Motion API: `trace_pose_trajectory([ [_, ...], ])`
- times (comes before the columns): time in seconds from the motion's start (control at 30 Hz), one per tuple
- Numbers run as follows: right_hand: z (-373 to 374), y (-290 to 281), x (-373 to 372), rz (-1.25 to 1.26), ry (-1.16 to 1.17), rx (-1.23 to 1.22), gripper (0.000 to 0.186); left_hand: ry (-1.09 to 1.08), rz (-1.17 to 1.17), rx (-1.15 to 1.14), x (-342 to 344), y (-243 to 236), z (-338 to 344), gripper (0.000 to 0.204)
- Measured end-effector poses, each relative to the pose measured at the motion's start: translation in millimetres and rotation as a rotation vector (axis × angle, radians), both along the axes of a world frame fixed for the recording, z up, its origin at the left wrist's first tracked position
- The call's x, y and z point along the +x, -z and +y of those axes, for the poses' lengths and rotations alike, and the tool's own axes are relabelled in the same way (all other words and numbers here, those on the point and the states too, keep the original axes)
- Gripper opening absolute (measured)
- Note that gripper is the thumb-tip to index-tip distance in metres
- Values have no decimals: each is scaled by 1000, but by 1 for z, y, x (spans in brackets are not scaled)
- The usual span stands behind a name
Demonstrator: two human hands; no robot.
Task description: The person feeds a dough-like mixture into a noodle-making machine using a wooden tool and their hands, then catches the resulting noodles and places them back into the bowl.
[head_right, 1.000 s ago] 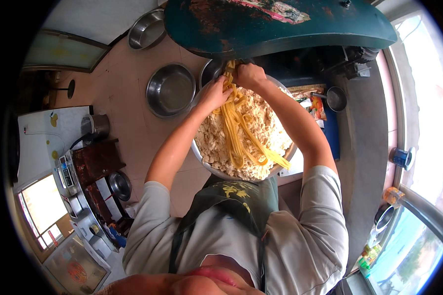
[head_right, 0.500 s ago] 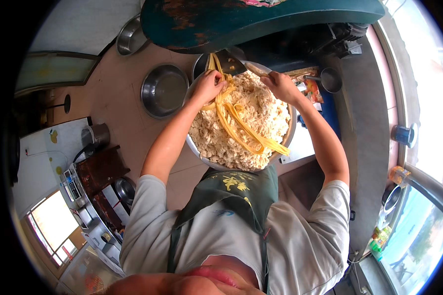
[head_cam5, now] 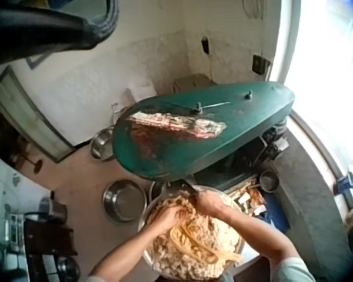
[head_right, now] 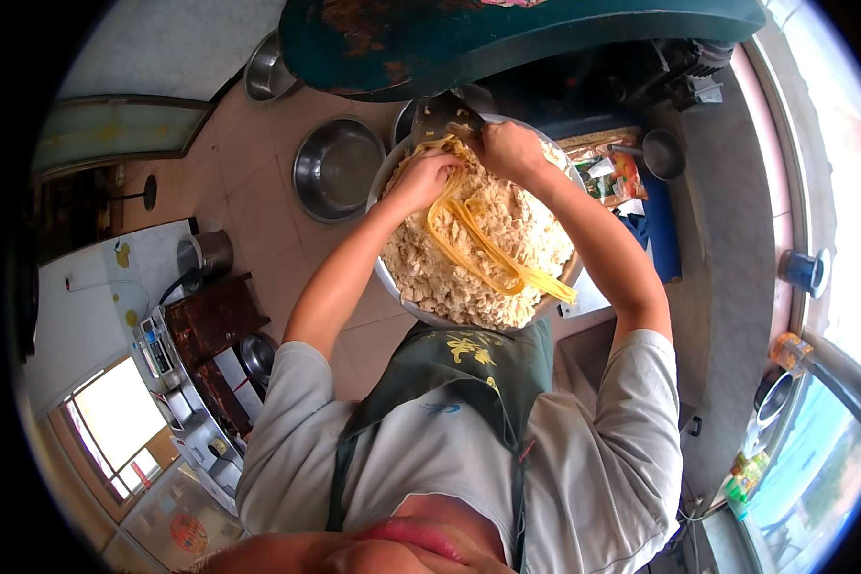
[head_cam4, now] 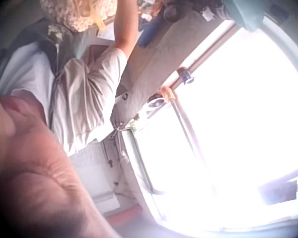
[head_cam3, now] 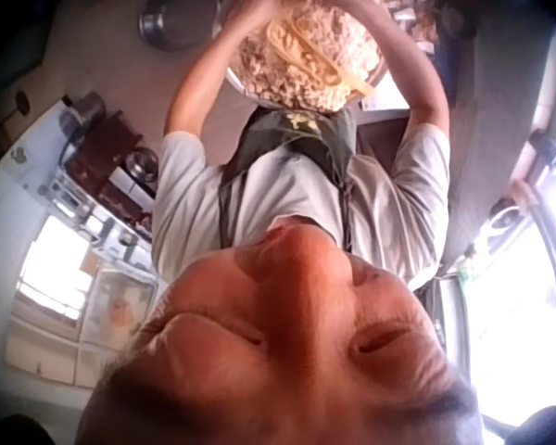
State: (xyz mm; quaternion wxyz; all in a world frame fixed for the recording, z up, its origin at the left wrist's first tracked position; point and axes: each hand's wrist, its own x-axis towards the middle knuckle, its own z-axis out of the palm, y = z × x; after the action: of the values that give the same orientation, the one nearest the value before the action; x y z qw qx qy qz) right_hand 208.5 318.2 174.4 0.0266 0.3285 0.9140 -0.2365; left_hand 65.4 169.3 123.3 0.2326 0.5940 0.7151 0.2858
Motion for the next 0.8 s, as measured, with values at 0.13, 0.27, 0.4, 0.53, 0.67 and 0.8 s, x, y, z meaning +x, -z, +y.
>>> trace_pose_trajectory([
  [0.13,13,2,38,186,50,-162,39,93,217,-67,-3,-43,-7,26],
  [0.27,16,-29,75,199,64,-254,35,151,162,-10,25,-59,17,27],
  [0.4,21,-21,102,298,207,-257,39,282,151,-126,83,-63,53,46],
  [0.53,-2,-8,116,375,428,-446,39,296,216,-114,94,-33,58,40],
  [0.67,-18,22,103,513,409,-367,38,262,78,-187,93,-26,56,32],
  [0.8,-21,36,99,504,493,-581,34,275,79,-195,91,-38,55,34],
])
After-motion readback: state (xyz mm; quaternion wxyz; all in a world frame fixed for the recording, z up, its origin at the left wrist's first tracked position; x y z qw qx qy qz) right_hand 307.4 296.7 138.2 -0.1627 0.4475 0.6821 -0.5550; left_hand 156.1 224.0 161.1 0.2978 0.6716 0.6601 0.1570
